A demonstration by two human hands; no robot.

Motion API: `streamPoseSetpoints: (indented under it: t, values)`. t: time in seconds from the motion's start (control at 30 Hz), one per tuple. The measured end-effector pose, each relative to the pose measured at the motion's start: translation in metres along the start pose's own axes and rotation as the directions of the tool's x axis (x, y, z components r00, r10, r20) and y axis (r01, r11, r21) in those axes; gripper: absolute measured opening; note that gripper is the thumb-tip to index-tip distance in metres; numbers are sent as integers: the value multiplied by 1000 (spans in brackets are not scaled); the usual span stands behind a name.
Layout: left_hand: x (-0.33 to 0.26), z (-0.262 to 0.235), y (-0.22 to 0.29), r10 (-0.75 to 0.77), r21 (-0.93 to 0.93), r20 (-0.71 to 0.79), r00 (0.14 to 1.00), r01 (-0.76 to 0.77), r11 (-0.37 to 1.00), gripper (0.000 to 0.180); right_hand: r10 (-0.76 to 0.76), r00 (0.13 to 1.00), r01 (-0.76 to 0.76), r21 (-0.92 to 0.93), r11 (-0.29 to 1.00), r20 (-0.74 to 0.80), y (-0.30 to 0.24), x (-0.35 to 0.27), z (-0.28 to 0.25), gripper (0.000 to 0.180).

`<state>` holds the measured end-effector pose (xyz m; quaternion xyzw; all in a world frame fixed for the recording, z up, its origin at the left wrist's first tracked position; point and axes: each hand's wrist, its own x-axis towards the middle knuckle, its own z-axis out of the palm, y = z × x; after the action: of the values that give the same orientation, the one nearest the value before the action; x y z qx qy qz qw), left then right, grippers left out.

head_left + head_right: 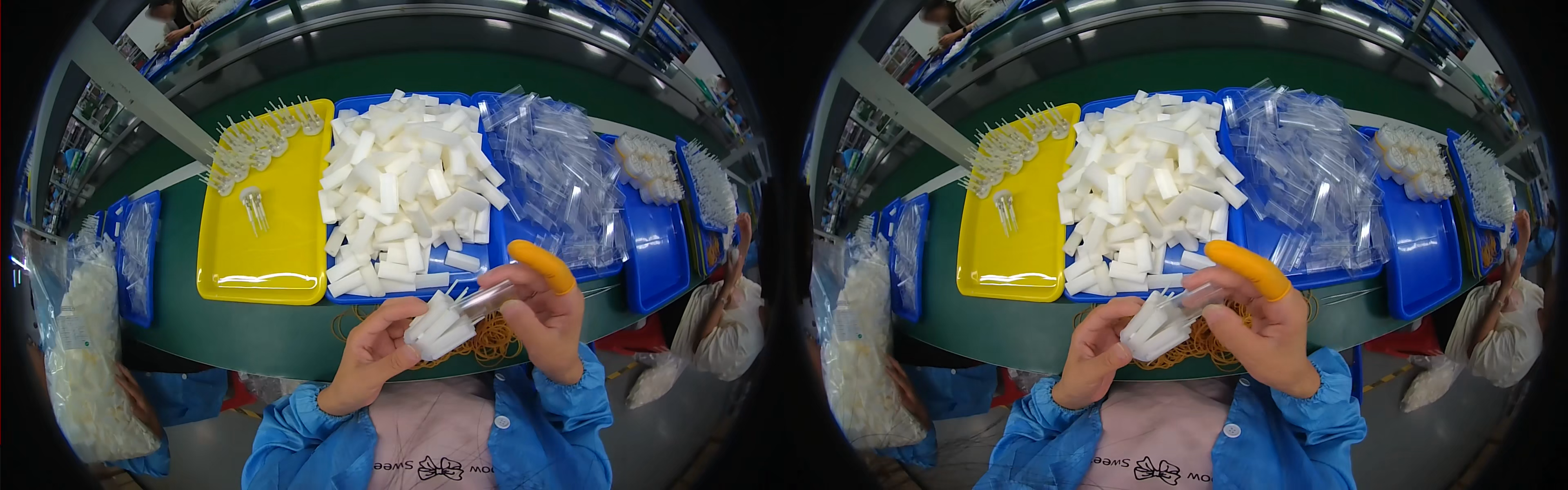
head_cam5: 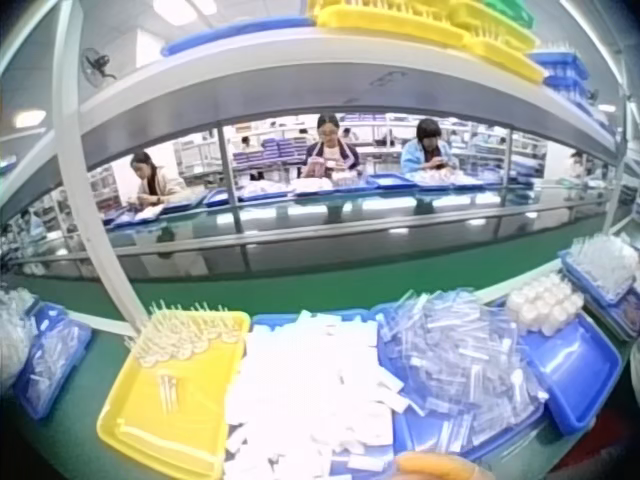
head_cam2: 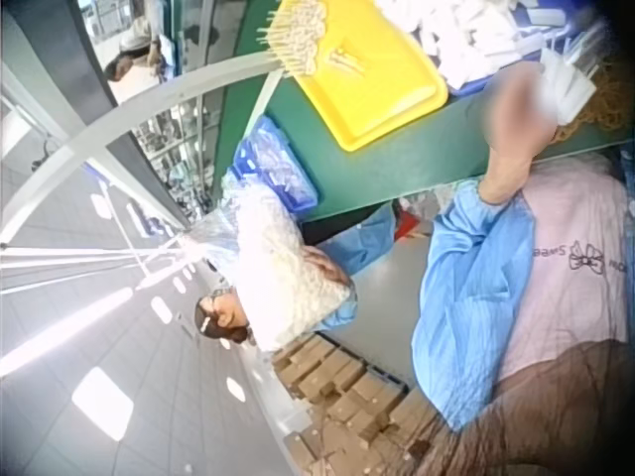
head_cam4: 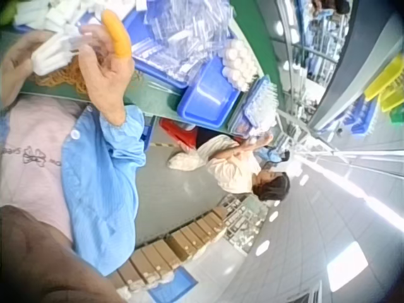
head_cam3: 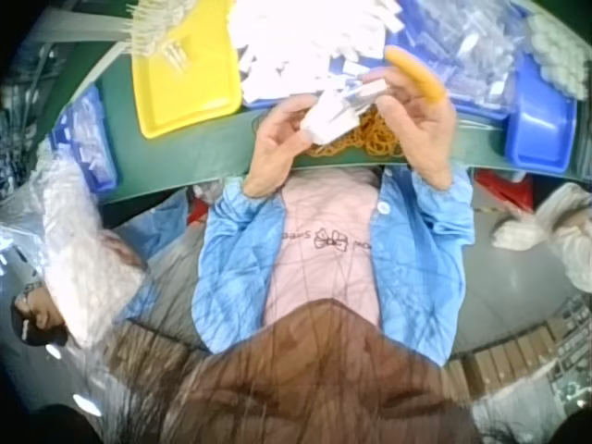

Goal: The person assembles small white plastic components by inserting them into clear plastic sleeves. They then secure the bundle with a yellow rubber band using a metal tool to assist in wrapping. The process is repeated for multiple units on a factory assembly line.

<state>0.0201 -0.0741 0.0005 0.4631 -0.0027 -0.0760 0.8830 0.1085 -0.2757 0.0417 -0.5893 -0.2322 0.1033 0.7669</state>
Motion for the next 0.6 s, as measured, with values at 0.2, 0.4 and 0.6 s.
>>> streamPoseSetpoints:
  t: [0.2, 0.4, 0.6]
  values:
    - [0, -5, -2, 44, 57, 21, 999, -45, 997, 43, -8, 998, 7, -9, 1000, -65, 1, -1, 1, 48]
    - [2, -5, -1, 18, 33, 39, 999, -19, 999, 42, 69, 996, -70, -6, 998, -63, 3, 3, -3, 47]
    - [4, -3, 0, 12, 22, 50, 999, -13, 1000, 41, 47, 989, -42, 44, 998, -139, 1, 7, -12, 46]
